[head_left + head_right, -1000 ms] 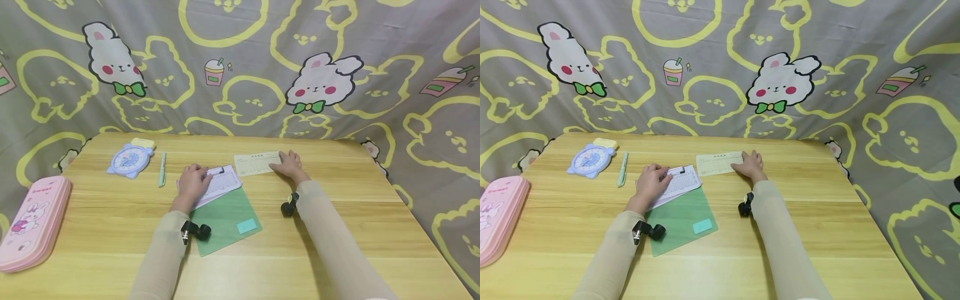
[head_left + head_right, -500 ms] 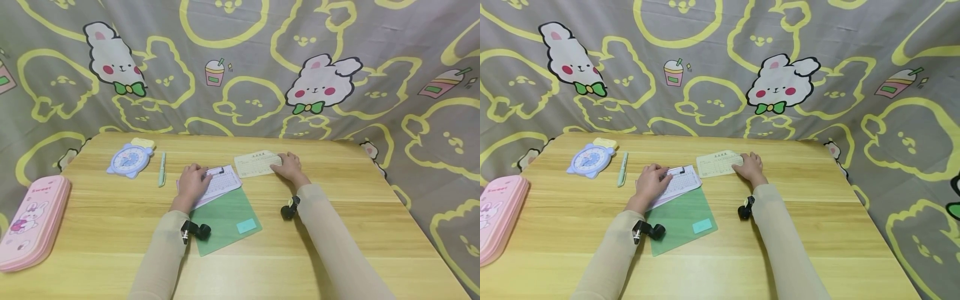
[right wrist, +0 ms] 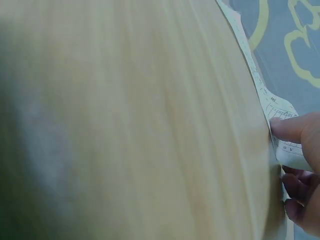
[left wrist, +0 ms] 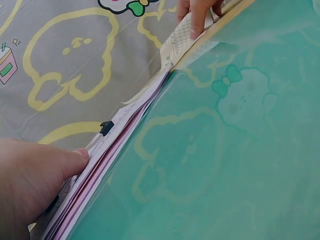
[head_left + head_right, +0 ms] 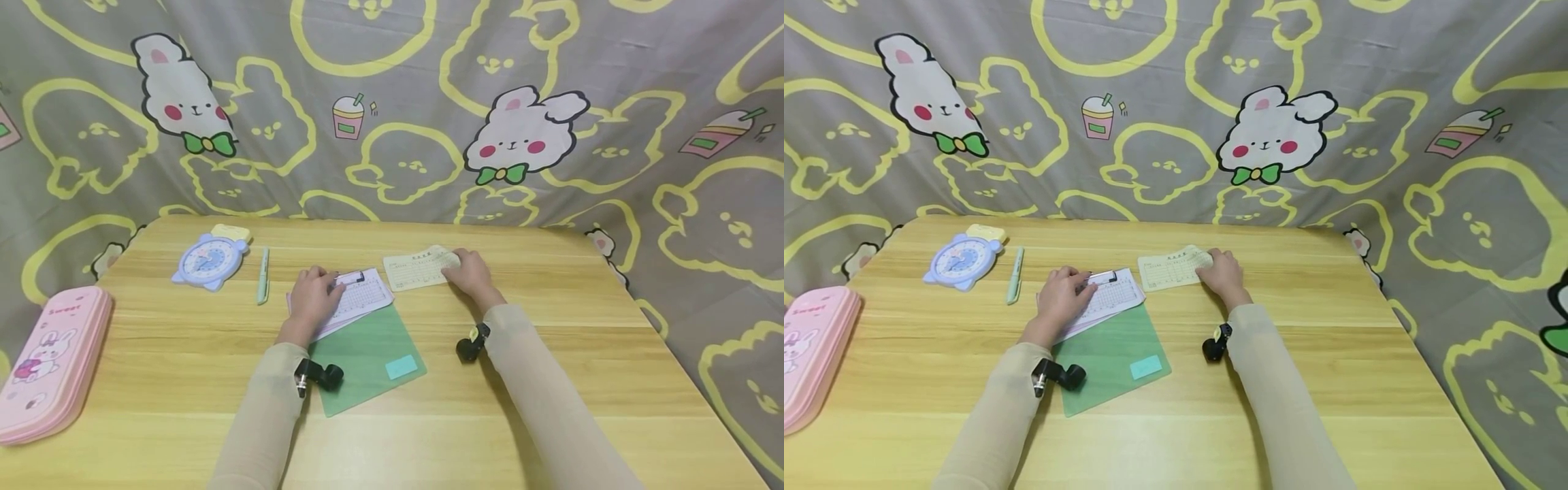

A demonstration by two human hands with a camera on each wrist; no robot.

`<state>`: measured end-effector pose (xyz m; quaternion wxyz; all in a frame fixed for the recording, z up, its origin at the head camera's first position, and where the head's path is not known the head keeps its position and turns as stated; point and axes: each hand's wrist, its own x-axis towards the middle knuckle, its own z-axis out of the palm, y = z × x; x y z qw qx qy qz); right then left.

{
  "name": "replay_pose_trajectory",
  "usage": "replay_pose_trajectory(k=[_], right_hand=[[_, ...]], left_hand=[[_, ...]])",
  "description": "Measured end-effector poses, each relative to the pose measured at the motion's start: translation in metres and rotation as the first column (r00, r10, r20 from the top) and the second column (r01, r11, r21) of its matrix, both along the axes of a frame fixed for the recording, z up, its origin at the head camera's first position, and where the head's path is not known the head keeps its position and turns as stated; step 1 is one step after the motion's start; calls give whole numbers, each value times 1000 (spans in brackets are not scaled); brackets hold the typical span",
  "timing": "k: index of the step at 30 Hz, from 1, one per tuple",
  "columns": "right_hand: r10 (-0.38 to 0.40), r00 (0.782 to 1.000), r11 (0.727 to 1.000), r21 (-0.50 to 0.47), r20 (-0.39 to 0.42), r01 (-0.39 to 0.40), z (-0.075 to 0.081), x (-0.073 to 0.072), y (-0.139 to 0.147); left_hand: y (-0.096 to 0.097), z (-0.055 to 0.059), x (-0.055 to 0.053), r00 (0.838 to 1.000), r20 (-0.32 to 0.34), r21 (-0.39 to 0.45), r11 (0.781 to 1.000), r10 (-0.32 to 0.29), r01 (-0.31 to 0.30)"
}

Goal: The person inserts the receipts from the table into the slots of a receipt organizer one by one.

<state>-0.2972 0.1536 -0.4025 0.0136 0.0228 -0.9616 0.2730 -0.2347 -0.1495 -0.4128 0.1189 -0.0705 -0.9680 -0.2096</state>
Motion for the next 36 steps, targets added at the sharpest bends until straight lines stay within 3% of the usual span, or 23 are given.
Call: replay_pose_trajectory(k=[4,11,20,28,31,36], right_hand=[[0,1000,989,-149,24,4,-1,0,0],[-8,999,930,-367,31,19,-2,3,5],[3,1000,907,-421,28,10,5,5,12],[51,997,907,-416,-50,-67,32,13,20],[73,993,889,-446,-92,-106,45,20,21],[57,988,816,-564,-143,-128,60,29,19]], left_hand=[[0,0,0,1000,0,0,1000,-1,1],[0,0,0,1000,-4,1,1000,-8,8],[0,0,0,1000,-8,5,1000,-2,2],[0,0,1,1000,-8,3,1000,1,-1],[0,1,1,1000,-5,4,1000,1,-1],[1,1,1,1000,0,7,1000,-2,2]])
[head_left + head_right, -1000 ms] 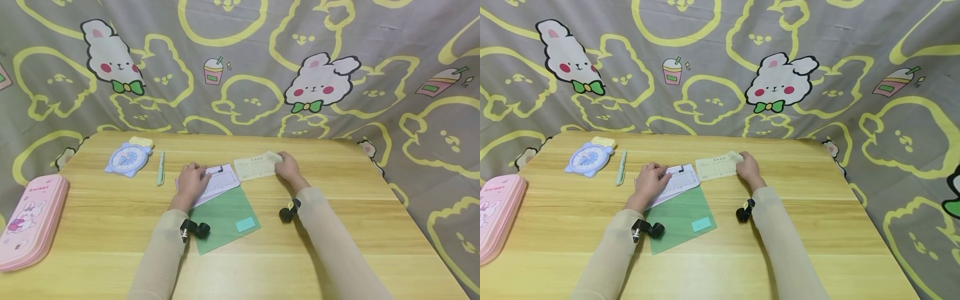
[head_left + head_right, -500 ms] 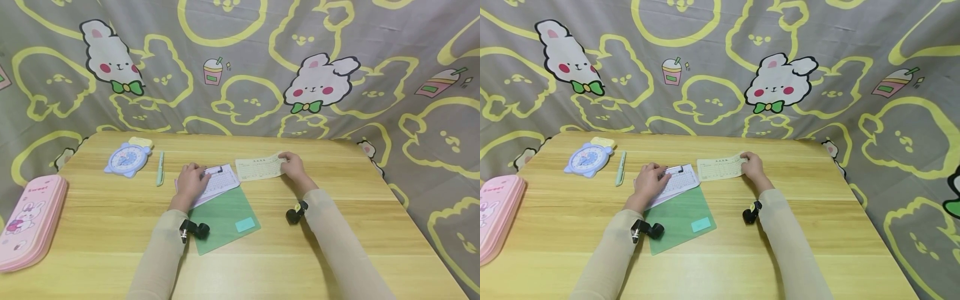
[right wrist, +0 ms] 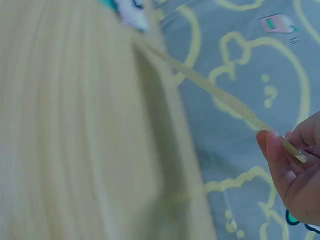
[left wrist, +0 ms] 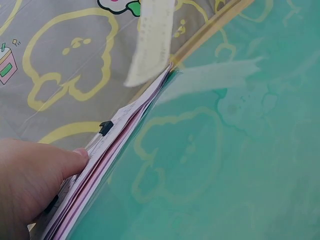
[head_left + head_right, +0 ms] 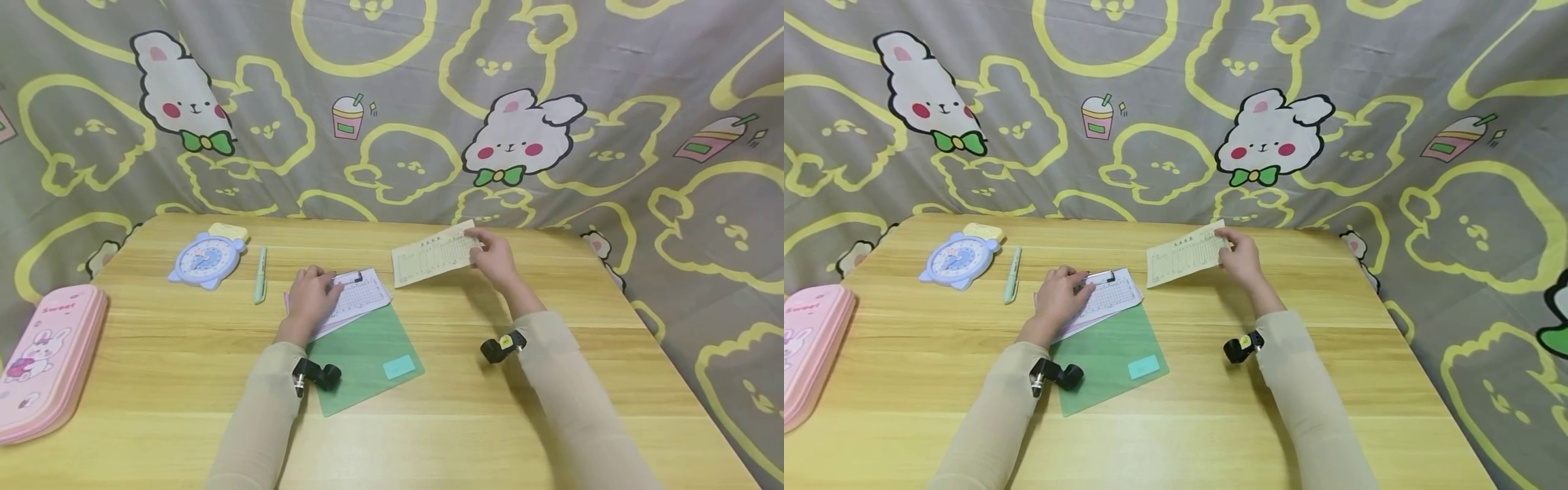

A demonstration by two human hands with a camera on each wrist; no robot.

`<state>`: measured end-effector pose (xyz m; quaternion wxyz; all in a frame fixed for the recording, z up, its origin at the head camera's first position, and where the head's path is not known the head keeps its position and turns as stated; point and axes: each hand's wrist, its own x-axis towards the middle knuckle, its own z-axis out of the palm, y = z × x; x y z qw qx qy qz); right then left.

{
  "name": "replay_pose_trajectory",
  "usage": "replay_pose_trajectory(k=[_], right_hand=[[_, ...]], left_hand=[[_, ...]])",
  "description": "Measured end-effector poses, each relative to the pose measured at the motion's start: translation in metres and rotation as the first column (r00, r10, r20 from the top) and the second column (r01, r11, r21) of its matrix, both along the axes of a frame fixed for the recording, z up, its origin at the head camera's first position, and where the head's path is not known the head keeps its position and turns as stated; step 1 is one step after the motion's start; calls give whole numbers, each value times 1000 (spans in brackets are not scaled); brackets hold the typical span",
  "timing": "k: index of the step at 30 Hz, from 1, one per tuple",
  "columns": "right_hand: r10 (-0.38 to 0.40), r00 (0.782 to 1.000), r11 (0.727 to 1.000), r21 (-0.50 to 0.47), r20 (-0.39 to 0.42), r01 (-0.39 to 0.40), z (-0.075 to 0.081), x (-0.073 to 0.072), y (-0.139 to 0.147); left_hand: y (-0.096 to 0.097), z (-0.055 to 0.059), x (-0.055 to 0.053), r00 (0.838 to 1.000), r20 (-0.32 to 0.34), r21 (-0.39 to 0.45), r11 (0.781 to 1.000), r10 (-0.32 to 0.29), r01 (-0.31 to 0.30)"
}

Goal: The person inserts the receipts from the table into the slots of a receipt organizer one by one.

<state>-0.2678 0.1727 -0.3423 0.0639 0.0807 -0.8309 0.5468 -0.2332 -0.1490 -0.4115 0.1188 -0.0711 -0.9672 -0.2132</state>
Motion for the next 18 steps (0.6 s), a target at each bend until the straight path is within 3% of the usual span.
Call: replay_pose_trajectory(k=[5,9,14,18], right_hand=[[3,999,986,-164,32,3,6,7,-5],[103,991,974,-210,91,-82,2,13,-11],[273,946,951,-196,173,-238,-9,19,-17],[361,906,928,-178,219,-327,-19,22,-21]], left_hand=[[0,0,0,1000,-3,5,1000,-1,1],[-1,-2,-1,1000,-18,13,1000,-1,1],[-1,-4,-2,999,-35,13,1000,0,1],[-1,-3,-2,1000,-29,11,1000,-1,2]])
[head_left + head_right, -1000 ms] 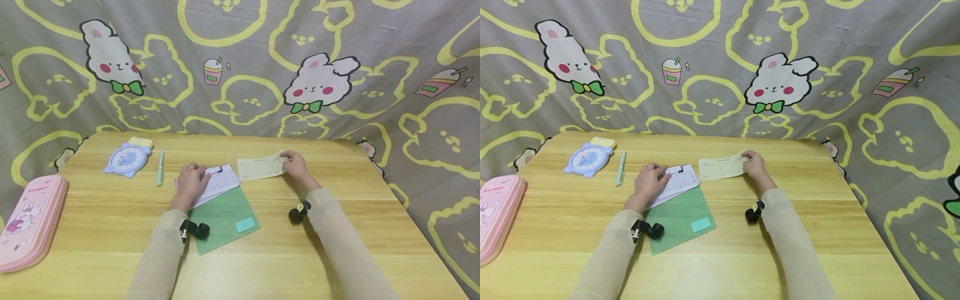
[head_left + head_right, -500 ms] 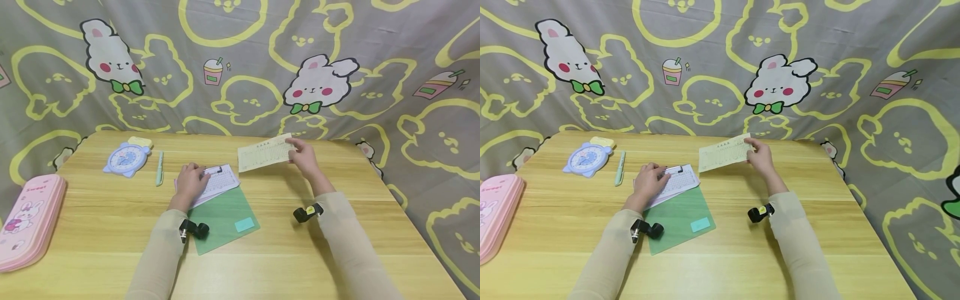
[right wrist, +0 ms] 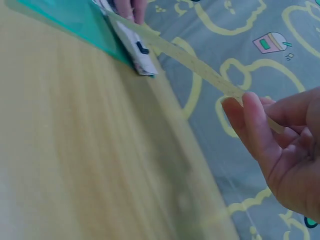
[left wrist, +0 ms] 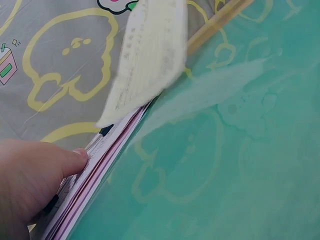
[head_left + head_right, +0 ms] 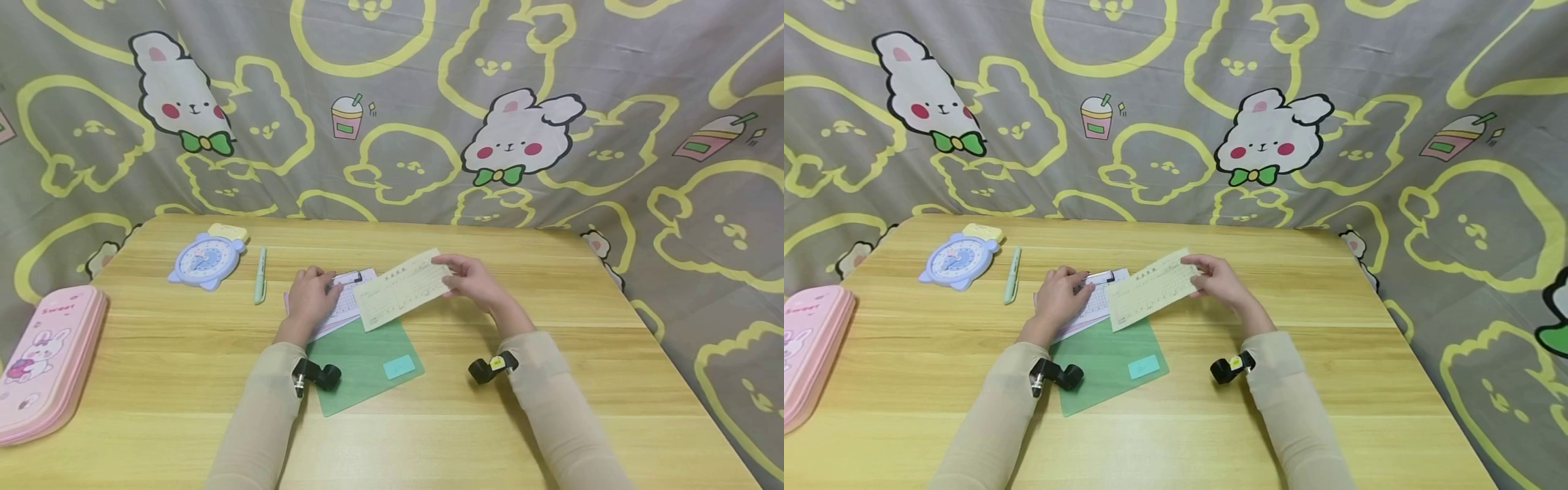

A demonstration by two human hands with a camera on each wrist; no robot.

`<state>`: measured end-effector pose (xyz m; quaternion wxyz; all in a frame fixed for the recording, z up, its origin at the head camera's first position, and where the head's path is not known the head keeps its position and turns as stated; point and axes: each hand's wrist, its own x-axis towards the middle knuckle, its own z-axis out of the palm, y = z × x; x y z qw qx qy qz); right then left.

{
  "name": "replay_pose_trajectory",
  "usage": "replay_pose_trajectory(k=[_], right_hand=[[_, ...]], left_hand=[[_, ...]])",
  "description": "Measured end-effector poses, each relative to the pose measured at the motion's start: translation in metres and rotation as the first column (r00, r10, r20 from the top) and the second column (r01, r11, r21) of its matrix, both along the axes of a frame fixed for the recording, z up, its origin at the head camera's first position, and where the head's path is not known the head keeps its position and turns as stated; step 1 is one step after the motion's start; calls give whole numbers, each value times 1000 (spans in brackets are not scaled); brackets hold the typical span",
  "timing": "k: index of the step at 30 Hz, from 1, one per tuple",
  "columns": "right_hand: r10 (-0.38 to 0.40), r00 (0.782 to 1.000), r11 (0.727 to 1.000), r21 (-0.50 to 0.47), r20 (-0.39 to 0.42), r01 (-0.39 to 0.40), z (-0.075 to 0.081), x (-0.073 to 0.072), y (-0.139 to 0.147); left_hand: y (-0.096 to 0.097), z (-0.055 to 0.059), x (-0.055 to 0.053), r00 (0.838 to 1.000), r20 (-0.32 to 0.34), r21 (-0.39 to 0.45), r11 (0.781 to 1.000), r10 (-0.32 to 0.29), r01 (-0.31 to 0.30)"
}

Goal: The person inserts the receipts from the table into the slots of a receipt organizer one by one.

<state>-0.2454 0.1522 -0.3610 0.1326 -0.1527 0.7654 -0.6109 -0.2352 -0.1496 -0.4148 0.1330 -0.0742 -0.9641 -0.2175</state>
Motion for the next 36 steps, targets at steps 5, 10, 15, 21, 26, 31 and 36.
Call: replay_pose_trajectory(k=[5,10,15,21,26,31,36], right_hand=[[80,997,996,48,7,-81,-9,2,-7],[107,994,985,137,18,-109,-17,3,-19],[109,993,978,174,43,-115,-22,3,-34],[104,994,977,183,40,-110,-26,2,-49],[87,993,987,125,78,-96,-23,7,-61],[64,992,994,80,112,-73,-22,10,-71],[34,995,994,96,95,-43,-35,5,-80]], left_hand=[[0,1,0,1000,7,7,1000,-6,6],[-1,2,0,1000,20,8,1000,-8,8],[0,4,0,999,46,18,1000,-2,1],[1,7,1,994,104,29,999,21,-24],[2,8,1,993,117,14,1000,26,-28],[2,8,1,995,96,-10,1000,17,-16],[1,8,2,997,80,-18,1000,2,-1]])
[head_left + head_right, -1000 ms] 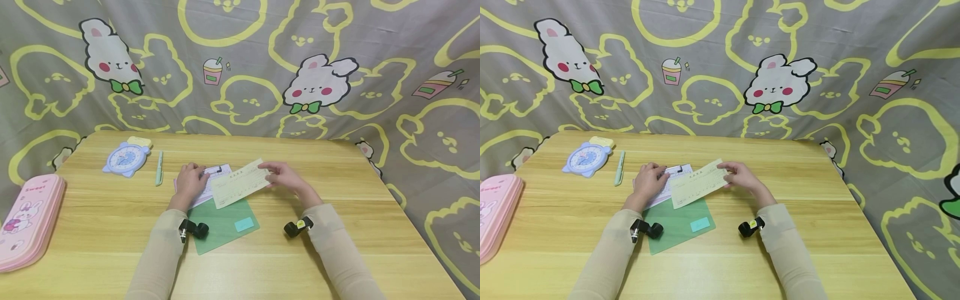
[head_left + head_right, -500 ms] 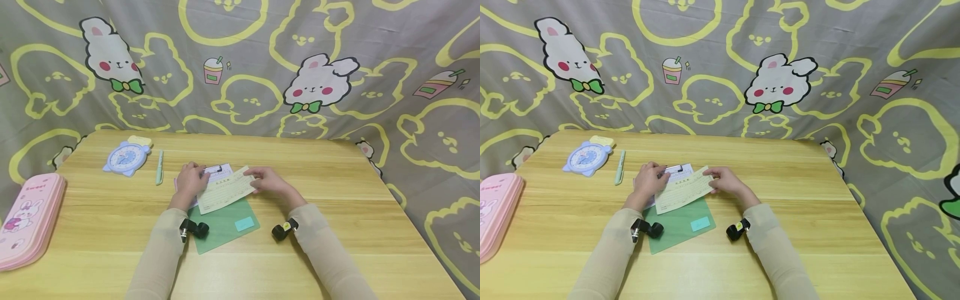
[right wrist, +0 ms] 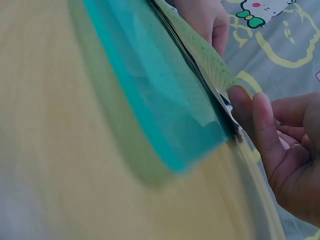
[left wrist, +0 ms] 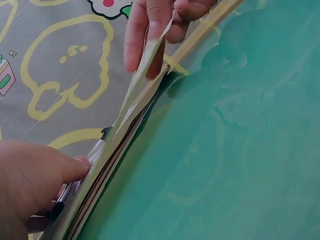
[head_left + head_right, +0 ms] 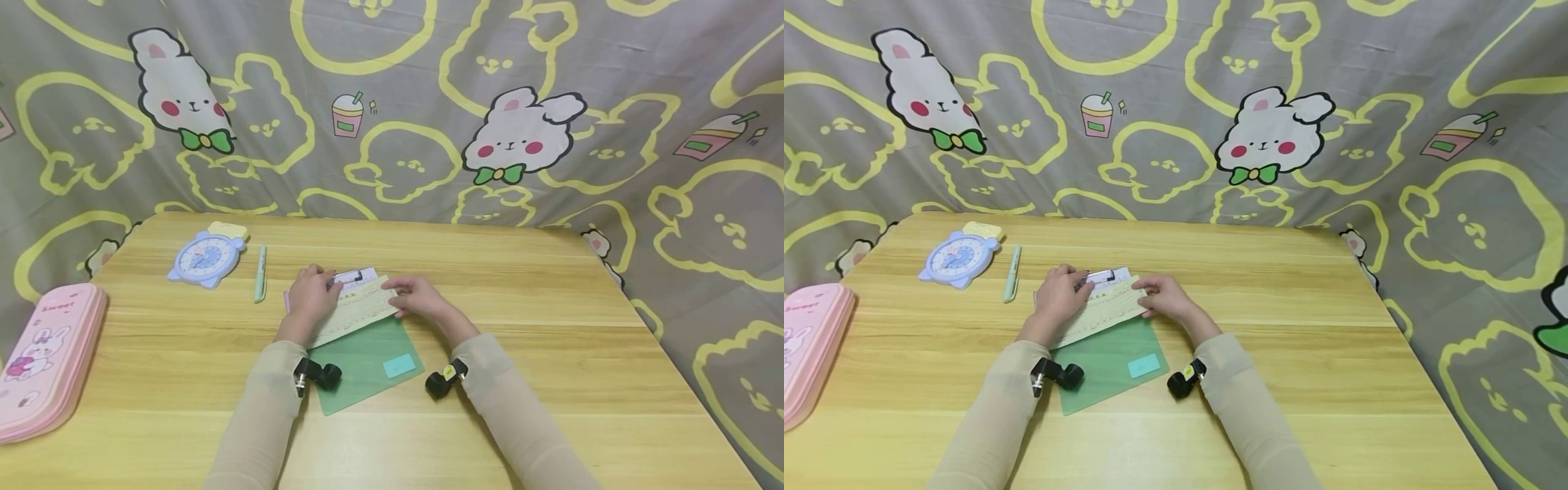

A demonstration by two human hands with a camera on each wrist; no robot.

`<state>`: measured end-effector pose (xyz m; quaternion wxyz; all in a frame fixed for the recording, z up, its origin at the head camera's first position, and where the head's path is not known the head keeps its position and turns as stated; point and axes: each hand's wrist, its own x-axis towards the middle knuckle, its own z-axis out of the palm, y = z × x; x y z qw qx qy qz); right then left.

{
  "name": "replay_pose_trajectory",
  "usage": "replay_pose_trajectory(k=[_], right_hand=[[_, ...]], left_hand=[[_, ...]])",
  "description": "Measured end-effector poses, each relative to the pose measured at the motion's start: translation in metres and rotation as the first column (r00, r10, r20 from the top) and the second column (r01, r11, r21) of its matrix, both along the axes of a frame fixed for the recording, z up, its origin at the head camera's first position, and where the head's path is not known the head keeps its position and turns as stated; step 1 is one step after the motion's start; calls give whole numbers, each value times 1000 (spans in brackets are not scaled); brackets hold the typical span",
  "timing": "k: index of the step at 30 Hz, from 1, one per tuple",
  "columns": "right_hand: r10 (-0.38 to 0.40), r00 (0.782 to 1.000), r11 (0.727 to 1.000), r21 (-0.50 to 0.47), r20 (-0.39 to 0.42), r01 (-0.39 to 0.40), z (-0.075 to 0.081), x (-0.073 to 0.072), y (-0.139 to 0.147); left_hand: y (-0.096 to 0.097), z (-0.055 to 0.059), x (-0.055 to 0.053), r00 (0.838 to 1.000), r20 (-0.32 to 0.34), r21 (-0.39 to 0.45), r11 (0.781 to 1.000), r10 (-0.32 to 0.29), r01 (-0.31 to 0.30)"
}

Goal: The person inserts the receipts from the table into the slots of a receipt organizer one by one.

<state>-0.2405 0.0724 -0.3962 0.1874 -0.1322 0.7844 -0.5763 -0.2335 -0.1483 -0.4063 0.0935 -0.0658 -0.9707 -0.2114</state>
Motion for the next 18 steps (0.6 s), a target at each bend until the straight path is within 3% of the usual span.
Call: replay_pose_trajectory(k=[6,13,18], right_hand=[[-12,1000,1000,-19,23,12,0,2,-9],[-51,994,999,-15,102,52,19,12,-18],[-78,988,997,-5,130,79,8,2,-20]], left_hand=[[-1,-1,0,1000,-5,-11,1000,-5,4],[0,0,0,1000,6,-11,1000,1,-1],[0,0,0,1000,1,-22,1000,1,-1]])
